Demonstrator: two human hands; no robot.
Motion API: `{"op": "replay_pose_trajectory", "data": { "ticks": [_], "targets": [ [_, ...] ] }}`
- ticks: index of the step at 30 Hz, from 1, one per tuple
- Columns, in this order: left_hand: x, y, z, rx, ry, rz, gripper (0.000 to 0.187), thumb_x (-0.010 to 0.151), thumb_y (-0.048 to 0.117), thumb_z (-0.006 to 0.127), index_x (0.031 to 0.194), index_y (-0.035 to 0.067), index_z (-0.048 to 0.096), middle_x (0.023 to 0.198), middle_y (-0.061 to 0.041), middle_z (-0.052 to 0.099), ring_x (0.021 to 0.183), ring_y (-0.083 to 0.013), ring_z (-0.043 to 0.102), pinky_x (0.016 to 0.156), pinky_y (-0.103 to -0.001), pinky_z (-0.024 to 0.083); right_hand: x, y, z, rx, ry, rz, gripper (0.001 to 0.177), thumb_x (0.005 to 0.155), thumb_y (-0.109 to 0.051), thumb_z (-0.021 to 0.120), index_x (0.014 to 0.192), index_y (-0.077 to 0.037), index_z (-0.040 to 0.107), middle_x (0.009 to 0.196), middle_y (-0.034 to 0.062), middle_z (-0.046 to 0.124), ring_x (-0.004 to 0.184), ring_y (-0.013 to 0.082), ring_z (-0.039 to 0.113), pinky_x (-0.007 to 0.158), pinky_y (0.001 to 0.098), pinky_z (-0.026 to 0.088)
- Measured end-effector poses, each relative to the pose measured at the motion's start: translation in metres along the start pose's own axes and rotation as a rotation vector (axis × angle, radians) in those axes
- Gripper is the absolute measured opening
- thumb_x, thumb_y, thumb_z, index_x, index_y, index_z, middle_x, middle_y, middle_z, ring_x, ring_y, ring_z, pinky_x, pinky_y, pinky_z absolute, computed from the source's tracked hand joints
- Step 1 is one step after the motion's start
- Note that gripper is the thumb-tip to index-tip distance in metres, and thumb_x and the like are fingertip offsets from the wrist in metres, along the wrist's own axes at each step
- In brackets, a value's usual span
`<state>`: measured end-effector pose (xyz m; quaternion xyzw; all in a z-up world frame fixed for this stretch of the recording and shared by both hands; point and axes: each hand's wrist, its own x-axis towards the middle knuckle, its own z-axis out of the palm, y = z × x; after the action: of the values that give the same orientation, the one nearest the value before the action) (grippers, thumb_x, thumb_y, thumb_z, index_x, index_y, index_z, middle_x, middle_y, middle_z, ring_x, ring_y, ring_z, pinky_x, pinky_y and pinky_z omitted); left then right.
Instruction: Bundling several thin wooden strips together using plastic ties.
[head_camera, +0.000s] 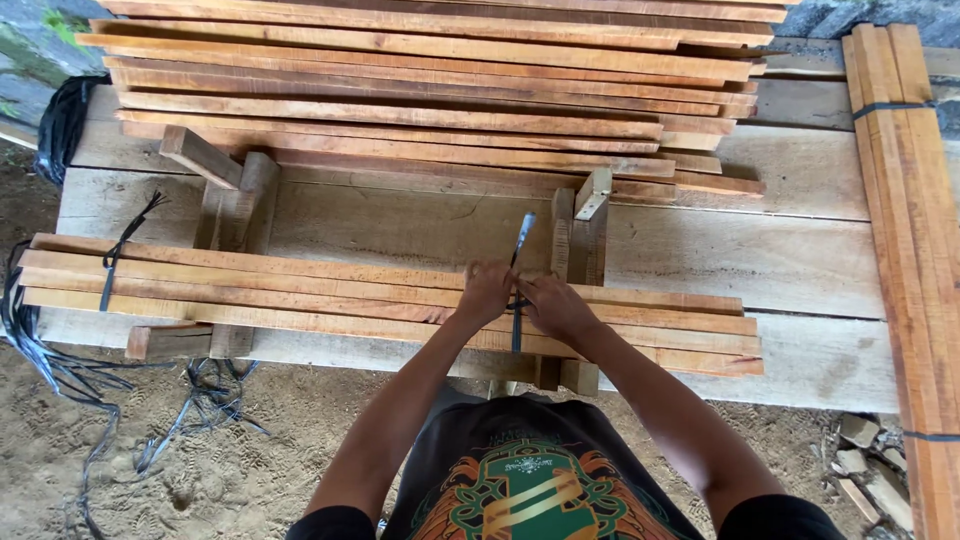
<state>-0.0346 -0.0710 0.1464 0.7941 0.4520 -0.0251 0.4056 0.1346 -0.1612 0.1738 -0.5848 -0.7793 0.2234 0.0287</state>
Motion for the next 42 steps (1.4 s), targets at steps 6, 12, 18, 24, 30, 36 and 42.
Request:
{"op": "replay_pose_trajectory", "data": {
  "ticks": [6, 12, 18, 24, 30, 36, 42],
  "targets": [
    [0.010, 0.013, 0.012, -0.105, 0.145, -0.124, 0.062, 0.113, 0.046, 0.032, 0.069, 0.014, 0.061, 0.078, -0.008, 0.074, 0.101, -0.0283, 0.073, 0.125, -0.042, 0.014, -0.006, -0.007, -0.010, 0.091, 0.039, 0.047, 0.042, 0.101, -0.019, 0.055, 0.141, -0.010, 0.060, 0.102, 0.0152, 0.065, 0.094, 0.0324, 0.067, 0.083, 0.0463, 0.057],
    [-0.002, 0.017, -0.003, -0.412, 0.218, -0.023, 0.052, 0.114, 0.040, 0.039, 0.084, 0.011, 0.070, 0.078, -0.012, 0.071, 0.090, -0.0375, 0.071, 0.110, -0.055, 0.034, -0.024, -0.022, -0.054, 0.661, 0.068, 0.156, 0.052, 0.100, -0.024, 0.046, 0.147, -0.001, 0.053, 0.124, 0.0275, 0.061, 0.119, 0.0536, 0.059, 0.102, 0.0664, 0.049],
    [0.013, -0.002, 0.008, -0.137, 0.247, -0.005, 0.040, 0.100, 0.053, 0.055, 0.089, 0.020, 0.076, 0.083, -0.010, 0.075, 0.095, -0.0366, 0.073, 0.110, -0.050, 0.038, -0.006, 0.039, -0.011, 0.837, 0.225, 0.193, 0.040, 0.115, -0.029, 0.036, 0.143, -0.008, 0.056, 0.093, 0.0175, 0.066, 0.075, 0.0307, 0.064, 0.070, 0.0536, 0.056],
    [0.017, -0.009, 0.003, -0.332, 0.140, 0.064, 0.041, 0.093, 0.053, 0.069, 0.121, 0.024, 0.069, 0.106, -0.009, 0.078, 0.111, -0.0346, 0.071, 0.103, -0.052, 0.043, 0.014, 0.020, -0.059, 0.843, 0.325, 0.220, 0.032, 0.112, -0.022, 0.041, 0.115, -0.003, 0.067, 0.075, 0.0139, 0.067, 0.062, 0.0215, 0.064, 0.057, 0.0427, 0.052],
    [0.019, -0.019, 0.006, -0.260, 0.104, 0.061, 0.048, 0.093, 0.058, 0.066, 0.120, 0.019, 0.074, 0.112, -0.008, 0.076, 0.116, -0.0359, 0.066, 0.113, -0.057, 0.034, 0.066, 0.020, -0.056, 0.731, 0.342, 0.192, 0.038, 0.114, -0.027, 0.040, 0.135, -0.001, 0.059, 0.079, 0.0146, 0.067, 0.063, 0.0194, 0.064, 0.058, 0.0443, 0.054],
    [0.001, -0.003, -0.009, -0.248, 0.156, 0.113, 0.029, 0.096, 0.047, 0.066, 0.108, 0.023, 0.077, 0.097, 0.003, 0.080, 0.092, -0.0230, 0.074, 0.101, -0.045, 0.039, 0.087, -0.006, -0.067, 0.624, 0.395, 0.221, 0.033, 0.108, -0.029, 0.048, 0.113, -0.008, 0.072, 0.085, 0.0225, 0.071, 0.085, 0.0438, 0.071, 0.074, 0.0554, 0.054],
    [-0.013, 0.010, -0.020, -0.310, 0.213, 0.201, 0.023, 0.096, 0.033, 0.063, 0.105, 0.019, 0.079, 0.087, -0.002, 0.080, 0.092, -0.0285, 0.075, 0.093, -0.040, 0.048, 0.076, -0.007, -0.056, 0.750, 0.373, 0.153, 0.043, 0.109, -0.044, 0.054, 0.113, -0.005, 0.070, 0.097, 0.0199, 0.077, 0.101, 0.0421, 0.073, 0.086, 0.0546, 0.054]
  ]
}}
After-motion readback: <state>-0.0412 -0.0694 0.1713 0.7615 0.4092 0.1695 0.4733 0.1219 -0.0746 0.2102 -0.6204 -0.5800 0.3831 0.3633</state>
